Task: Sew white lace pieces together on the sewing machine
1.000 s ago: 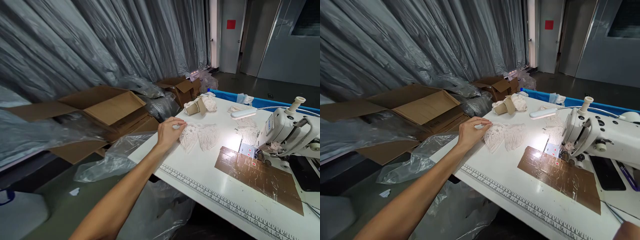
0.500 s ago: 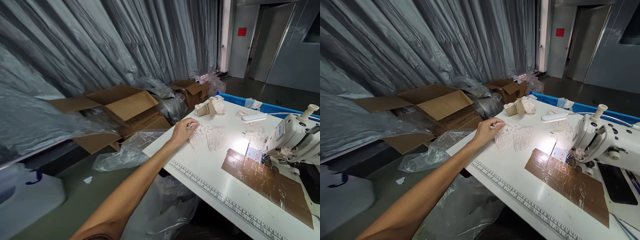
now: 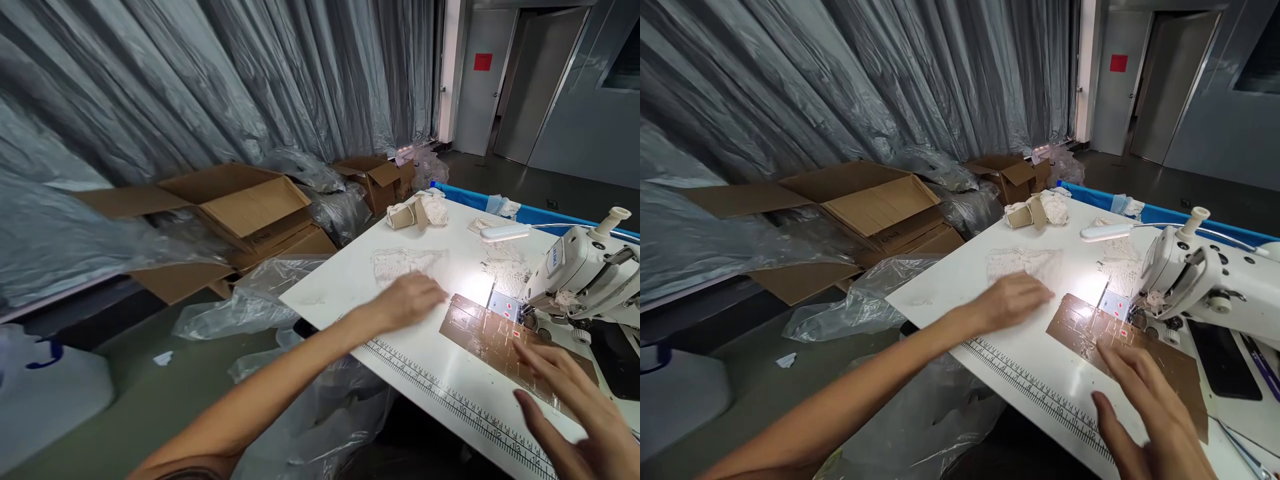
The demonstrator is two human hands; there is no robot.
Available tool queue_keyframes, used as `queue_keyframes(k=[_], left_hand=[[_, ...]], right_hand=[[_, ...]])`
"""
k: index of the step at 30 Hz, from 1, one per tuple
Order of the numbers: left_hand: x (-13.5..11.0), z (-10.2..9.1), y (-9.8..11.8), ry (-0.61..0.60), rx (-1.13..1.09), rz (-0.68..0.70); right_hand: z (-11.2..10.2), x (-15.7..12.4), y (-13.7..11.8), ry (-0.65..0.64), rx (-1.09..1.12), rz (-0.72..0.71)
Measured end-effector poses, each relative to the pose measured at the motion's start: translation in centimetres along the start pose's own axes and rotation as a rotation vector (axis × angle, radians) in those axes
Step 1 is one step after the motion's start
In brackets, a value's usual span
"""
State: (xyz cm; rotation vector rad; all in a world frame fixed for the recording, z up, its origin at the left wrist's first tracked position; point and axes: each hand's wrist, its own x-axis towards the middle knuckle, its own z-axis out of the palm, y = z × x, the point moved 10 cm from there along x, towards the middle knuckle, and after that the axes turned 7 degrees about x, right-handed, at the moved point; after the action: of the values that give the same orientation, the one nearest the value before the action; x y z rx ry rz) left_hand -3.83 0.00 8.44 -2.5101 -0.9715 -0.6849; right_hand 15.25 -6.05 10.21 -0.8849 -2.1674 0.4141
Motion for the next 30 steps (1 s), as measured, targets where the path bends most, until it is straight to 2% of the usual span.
queue_keyframes(k=[2, 3, 5, 6, 8, 10, 11, 13, 15, 18, 21, 23, 26, 28, 30], left_hand=[[1.3, 0.9, 4.7, -0.087, -0.205, 0.104], [1.8, 0.7, 6.8, -0.101, -0.327, 0.154], [2.9, 0.0, 9.2, -0.136, -0.613, 0.163], [3.4, -0.4, 9.5, -0.156, -0.747, 0.128], [4.3, -0.6, 8.2, -0.176, -0.92, -0.065], [4.5, 0.0, 5.4, -0.169, -0.974, -0.316], [4.3, 0.6, 4.1, -0.18, -0.976, -0.435], [3.8, 2.7, 2.4, -0.266, -0.979, -0.597], [3.6, 4.9, 1.7, -0.361, -0.935, -0.629], [4.5, 6.5, 1.3, -0.37, -0.63, -0.478], [5.9, 6.9, 1.8, -0.271, -0.308, -0.256], [6.5, 7.1, 3.3, -0.218, -0.287, -0.065], [6.3, 7.3, 6.2, -0.218, -0.406, 0.22], [5.9, 7.3, 7.3, -0.245, -0.437, 0.301], [5.7, 7.3, 7.5, -0.251, -0.43, 0.292]], right_hand=[[1.8, 0.9, 0.3, -0.054, -0.047, -0.069], [2.3, 1.1, 0.5, -0.054, -0.051, -0.098], [3.0, 1.1, 1.0, -0.092, -0.011, -0.101], [3.3, 0.8, 1.4, -0.153, 0.039, -0.066], [4.1, 0.1, 2.3, -0.338, 0.21, 0.077], [4.2, -0.8, 3.2, -0.462, 0.42, 0.269], [3.8, -1.0, 3.8, -0.461, 0.511, 0.357], [2.6, -1.0, 5.8, -0.38, 0.608, 0.506], [1.8, -1.0, 8.6, -0.303, 0.598, 0.642], [0.4, -1.2, 13.3, -0.16, 0.337, 0.833], [-0.8, -0.9, 15.5, -0.12, -0.031, 0.935], [-1.0, -0.7, 15.7, -0.128, -0.124, 0.959], [-1.4, -1.1, 15.2, -0.143, -0.151, 0.946], [-1.8, -1.8, 15.1, -0.157, -0.162, 0.931], [-2.2, -2.6, 15.0, -0.128, -0.107, 0.911]])
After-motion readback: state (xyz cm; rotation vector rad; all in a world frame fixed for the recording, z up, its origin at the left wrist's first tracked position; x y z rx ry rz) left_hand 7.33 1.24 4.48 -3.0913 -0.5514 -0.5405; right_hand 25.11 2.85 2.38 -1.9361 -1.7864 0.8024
